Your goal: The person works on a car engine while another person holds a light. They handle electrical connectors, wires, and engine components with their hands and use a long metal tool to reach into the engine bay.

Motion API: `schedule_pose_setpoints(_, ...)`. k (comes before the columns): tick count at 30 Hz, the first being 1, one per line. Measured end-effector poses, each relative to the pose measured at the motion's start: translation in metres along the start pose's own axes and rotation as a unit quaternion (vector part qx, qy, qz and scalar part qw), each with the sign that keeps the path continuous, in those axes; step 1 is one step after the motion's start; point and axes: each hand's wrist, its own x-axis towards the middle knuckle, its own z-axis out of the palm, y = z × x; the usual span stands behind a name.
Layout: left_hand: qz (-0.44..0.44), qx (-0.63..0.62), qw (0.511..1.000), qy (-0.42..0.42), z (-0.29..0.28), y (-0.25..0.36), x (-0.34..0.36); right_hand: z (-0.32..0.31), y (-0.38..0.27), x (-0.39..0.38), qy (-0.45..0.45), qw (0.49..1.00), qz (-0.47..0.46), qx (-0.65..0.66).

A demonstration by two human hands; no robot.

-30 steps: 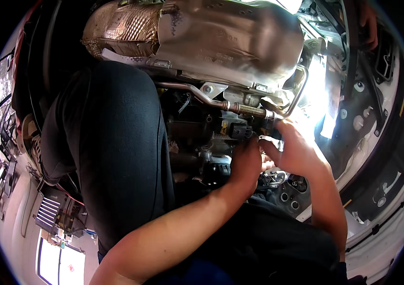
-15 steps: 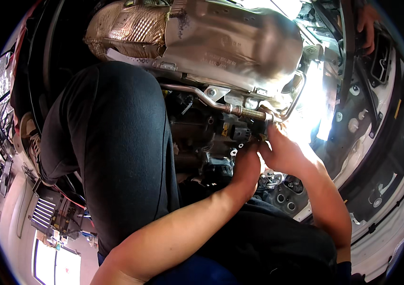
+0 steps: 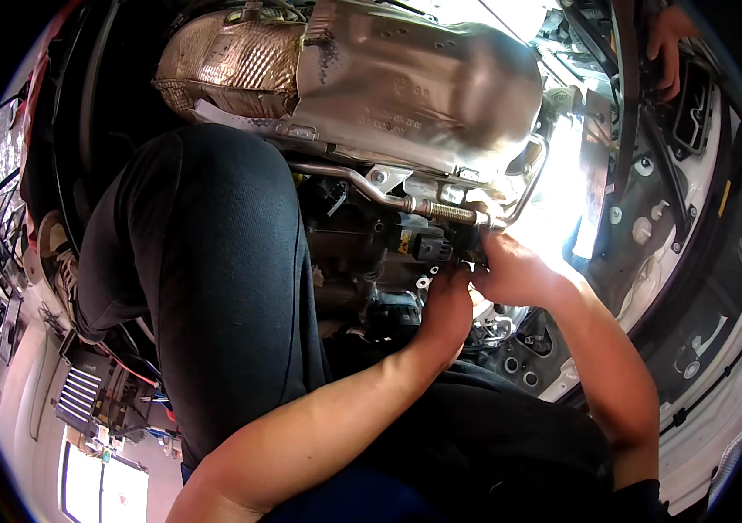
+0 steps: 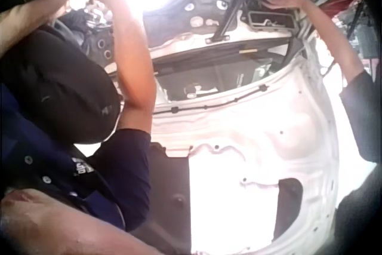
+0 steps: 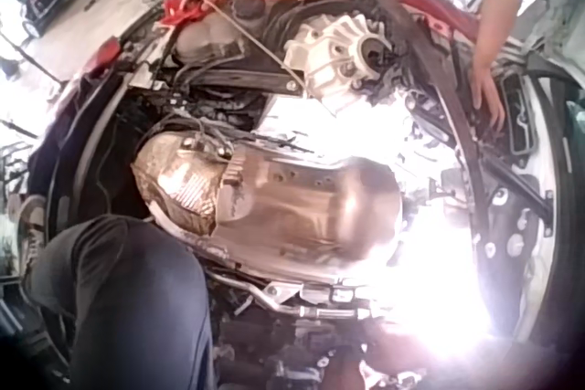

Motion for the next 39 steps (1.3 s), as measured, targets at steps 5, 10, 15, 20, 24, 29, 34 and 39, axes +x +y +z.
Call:
schedule_pose_setpoints(5,-0.009,-0.049,0.999,0.008,0.011,0.011,-0.016,0.008,0.008,0.0,0.091,0.994,-0.065,0.004)
schedule_pose_setpoints(10,0.049,0.015,0.999,0.002,0.016,0.018,-0.023,-0.024,-0.028,0.001,-0.058,0.996,0.064,0.004)
schedule_pose_setpoints(15,0.101,0.161,0.981,-0.039,0.005,0.024,-0.033,-0.008,-0.011,0.003,0.029,1.0,0.006,-0.001)
schedule_pose_setpoints(20,0.131,0.413,0.901,-0.023,0.001,0.026,-0.045,-0.007,-0.011,0.002,0.02,0.999,0.006,-0.039)
schedule_pose_setpoints(24,0.142,0.603,0.783,-0.065,0.008,0.051,-0.064,-0.005,-0.007,0.007,0.004,0.998,0.004,-0.056)
schedule_pose_setpoints(29,0.256,0.722,0.633,-0.107,0.001,0.051,-0.06,-0.002,-0.003,0.009,0.018,0.998,0.012,-0.054)
schedule_pose_setpoints(34,0.216,0.693,0.679,-0.11,-0.001,0.046,-0.057,0.004,0.0,0.01,0.039,0.999,0.01,-0.033)
schedule_pose_setpoints(39,-0.065,0.016,0.994,0.086,0.002,0.032,-0.042,0.008,0.001,0.006,0.074,0.997,0.007,-0.006)
